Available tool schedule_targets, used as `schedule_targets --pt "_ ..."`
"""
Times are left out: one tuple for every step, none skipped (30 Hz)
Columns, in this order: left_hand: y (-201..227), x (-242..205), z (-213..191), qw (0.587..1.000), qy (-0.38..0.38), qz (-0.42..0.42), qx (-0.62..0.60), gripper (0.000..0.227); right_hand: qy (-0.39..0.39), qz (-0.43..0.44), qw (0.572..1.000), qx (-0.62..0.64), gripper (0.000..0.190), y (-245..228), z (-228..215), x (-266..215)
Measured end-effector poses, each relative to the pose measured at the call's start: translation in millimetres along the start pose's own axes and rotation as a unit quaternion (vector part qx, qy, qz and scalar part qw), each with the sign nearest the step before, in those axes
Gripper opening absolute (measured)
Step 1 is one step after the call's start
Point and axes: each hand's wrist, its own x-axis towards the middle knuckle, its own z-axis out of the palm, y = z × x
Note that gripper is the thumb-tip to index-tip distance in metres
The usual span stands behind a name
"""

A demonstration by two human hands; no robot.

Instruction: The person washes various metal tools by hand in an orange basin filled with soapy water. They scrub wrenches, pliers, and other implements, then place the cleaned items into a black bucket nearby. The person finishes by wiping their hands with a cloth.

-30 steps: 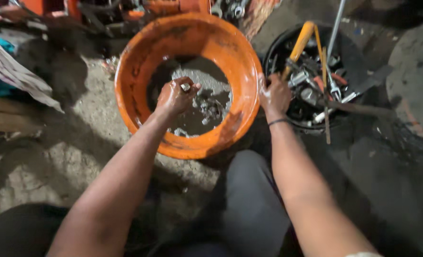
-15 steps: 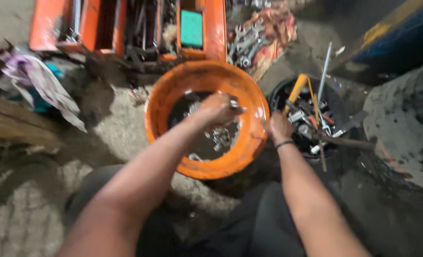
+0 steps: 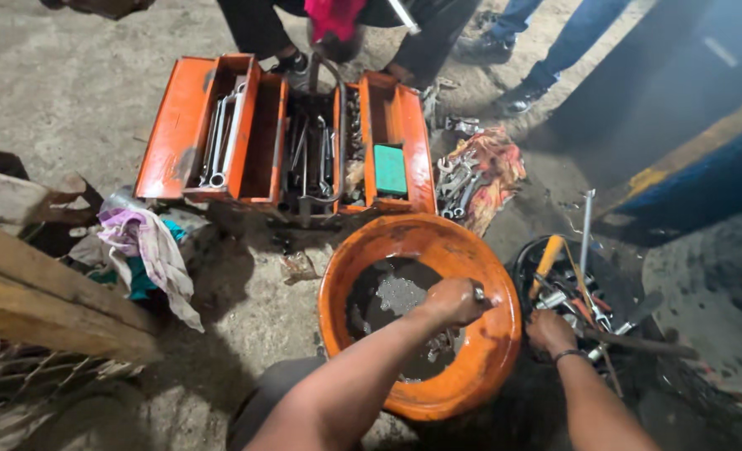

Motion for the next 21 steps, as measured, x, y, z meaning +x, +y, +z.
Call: schedule_targets --pt "-2 -3 -4 1.000 -0.007 0.005 0.021 0.047 -0.005 0.007 1.000 -0.001 0.033 -2 -1 -3" --pt "-4 -4 -8 0.999 -0.014 0.010 0.041 0.046 -0.009 0.010 1.000 -0.007 0.032 -2 -1 -5" --pt "-7 -6 -11 0.998 -0.034 -0.005 0.045 0.046 -0.008 0.018 1.000 0.001 0.034 -5 3 -9" --pt "-10 -4 -16 0.997 -0.053 -0.020 0.048 0.046 -0.012 0.028 1.000 -0.003 0.034 -6 5 -7" --pt "-14 -4 -18 0.995 -0.079 -0.036 0.051 0.047 -0.021 0.040 0.999 -0.006 0.035 -5 9 -8" --pt "-19 -3 -21 0.995 -0.084 -0.037 0.047 0.045 -0.030 0.053 0.998 -0.010 0.036 -5 12 -4" --pt "-23 0 -21 0.994 -0.094 -0.035 0.041 0.043 -0.035 0.067 0.997 -0.003 0.036 -1 17 -4" --pt "-27 5 -20 0.993 -0.103 -0.034 0.036 0.041 -0.040 0.081 0.996 0.003 0.035 2 23 0" --pt "-30 9 -17 0.991 -0.124 -0.047 0.034 0.040 -0.045 0.087 0.995 0.002 0.036 6 30 1" --pt "-34 14 -15 0.987 -0.145 -0.061 0.033 0.040 -0.050 0.092 0.994 0.001 0.036 11 36 0" --pt "-35 20 -13 0.988 -0.141 -0.058 0.040 0.037 -0.001 0.060 0.998 -0.003 0.035 12 40 0" --pt "-37 25 -9 0.988 -0.136 -0.056 0.046 0.035 0.048 0.026 0.998 -0.008 0.034 13 43 -2" --pt "-40 29 -6 0.989 -0.128 -0.046 0.053 0.037 0.054 0.010 0.998 -0.007 0.036 15 42 -6" --pt "-44 31 -3 0.990 -0.119 -0.036 0.060 0.040 0.060 -0.006 0.998 -0.007 0.037 11 41 -6" --pt "-50 32 -1 0.993 -0.106 -0.014 0.040 0.038 0.021 0.033 0.999 -0.008 0.038 9 38 -8" --pt "-56 33 1 0.995 -0.093 0.007 0.019 0.037 -0.019 0.072 0.997 -0.009 0.039 4 34 -7" --pt "-59 37 2 0.989 -0.140 -0.048 0.020 0.038 -0.019 0.054 0.998 -0.019 0.039 0 30 -10" --pt "-63 42 2 0.977 -0.187 -0.103 0.025 0.039 -0.023 0.070 0.997 0.002 0.040 -3 26 -15" --pt "-69 45 2 0.985 -0.156 -0.074 0.019 0.039 -0.023 0.085 0.996 0.020 0.040 -5 22 -15" --pt "-75 48 3 0.991 -0.126 -0.045 0.011 0.042 -0.035 0.086 0.996 0.011 0.038 -8 20 -15" --pt "-80 52 4 0.991 -0.122 -0.042 0.027 0.042 -0.046 0.084 0.995 0.001 0.037 -10 18 -13"
